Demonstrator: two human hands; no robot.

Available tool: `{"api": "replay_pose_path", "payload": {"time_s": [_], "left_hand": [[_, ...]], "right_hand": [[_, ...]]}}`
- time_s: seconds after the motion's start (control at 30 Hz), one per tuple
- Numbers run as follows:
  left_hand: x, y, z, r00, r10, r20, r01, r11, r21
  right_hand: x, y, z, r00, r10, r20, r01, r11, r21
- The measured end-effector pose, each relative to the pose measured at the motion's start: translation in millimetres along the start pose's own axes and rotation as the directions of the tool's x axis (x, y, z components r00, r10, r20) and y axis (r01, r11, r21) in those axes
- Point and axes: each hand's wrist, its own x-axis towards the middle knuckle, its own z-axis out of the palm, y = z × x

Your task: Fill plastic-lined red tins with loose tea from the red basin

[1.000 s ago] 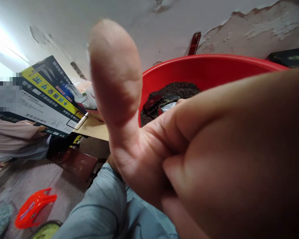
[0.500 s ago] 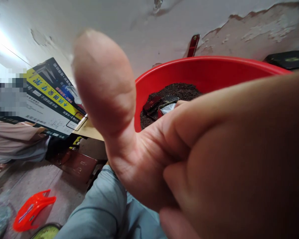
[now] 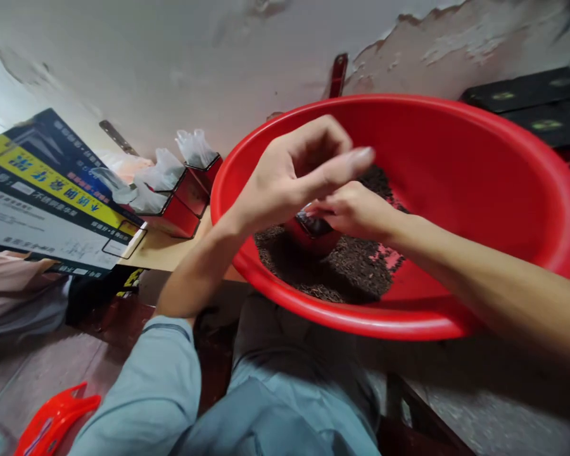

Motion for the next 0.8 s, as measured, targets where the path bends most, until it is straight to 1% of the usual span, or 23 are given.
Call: {"api": "replay_pose_path", "payload": {"time_s": [0.03, 0.07, 0.1, 0.13, 0.17, 0.2, 0.23, 0.3, 0.37, 0.43, 0.47, 0.57, 0.67, 0.7, 0.73, 0.77, 0.8], "left_hand": [[13, -15, 0.7, 0.999, 0.049, 0.012, -0.05, 0.998, 0.026], [25, -33, 0.2, 0.997, 0.019, 0.069, -0.027, 0.993, 0.113], [35, -51, -1.2, 0.986, -0.04, 0.161, 0.015, 0.988, 0.153], [44, -68, -3.3, 0.96, -0.071, 0.27, 0.033, 0.989, 0.145], [51, -84, -5.6, 0.924, -0.089, 0.371, 0.045, 0.991, 0.127], [56, -98, -7.4, 0.888, -0.098, 0.448, 0.057, 0.993, 0.102], [60, -109, -8.3, 0.856, -0.101, 0.506, 0.069, 0.994, 0.083], [63, -124, -6.6, 0.816, -0.126, 0.564, 0.089, 0.992, 0.093], [63, -130, -1.1, 0.789, -0.158, 0.594, 0.094, 0.986, 0.138], [61, -132, 5.4, 0.768, -0.17, 0.617, 0.085, 0.983, 0.165], [60, -131, 8.4, 0.765, -0.168, 0.621, 0.082, 0.983, 0.166], [55, -127, 14.4, 0.784, -0.169, 0.597, 0.107, 0.985, 0.138], [53, -123, 16.2, 0.795, -0.197, 0.574, 0.159, 0.98, 0.116], [52, -122, 16.2, 0.791, -0.208, 0.575, 0.172, 0.978, 0.116], [52, -122, 16.0, 0.788, -0.217, 0.576, 0.183, 0.976, 0.118], [52, -121, 15.7, 0.787, -0.224, 0.575, 0.19, 0.974, 0.12], [51, -122, 15.6, 0.786, -0.228, 0.575, 0.194, 0.974, 0.12]], "right_hand": [[0, 0, -3, 1.0, -0.006, 0.008, 0.006, 1.0, -0.022], [-1, 1, -6, 1.0, -0.011, 0.022, 0.012, 0.999, -0.053], [-3, 1, -9, 0.999, -0.01, 0.046, 0.014, 0.995, -0.094], [-5, 2, -13, 0.997, -0.002, 0.077, 0.013, 0.989, -0.144], [-7, 2, -16, 0.994, 0.01, 0.112, 0.013, 0.98, -0.198], [-10, 1, -19, 0.988, 0.012, 0.153, 0.027, 0.968, -0.251], [-12, 0, -21, 0.98, 0.007, 0.197, 0.053, 0.952, -0.3], [-18, -6, -23, 0.961, -0.011, 0.275, 0.121, 0.915, -0.384], [-23, -16, -23, 0.946, -0.009, 0.323, 0.165, 0.873, -0.459], [-28, -30, -20, 0.944, 0.03, 0.329, 0.157, 0.835, -0.527], [-30, -38, -19, 0.946, 0.051, 0.32, 0.142, 0.823, -0.549], [-35, -63, -15, 0.956, 0.084, 0.282, 0.107, 0.794, -0.598], [-35, -83, -15, 0.958, 0.092, 0.272, 0.113, 0.75, -0.652], [-33, -86, -17, 0.955, 0.098, 0.278, 0.112, 0.753, -0.648], [-30, -86, -21, 0.952, 0.112, 0.285, 0.097, 0.773, -0.626], [-27, -84, -25, 0.947, 0.142, 0.288, 0.058, 0.808, -0.587], [-23, -80, -29, 0.941, 0.191, 0.279, -0.012, 0.843, -0.537]]}}
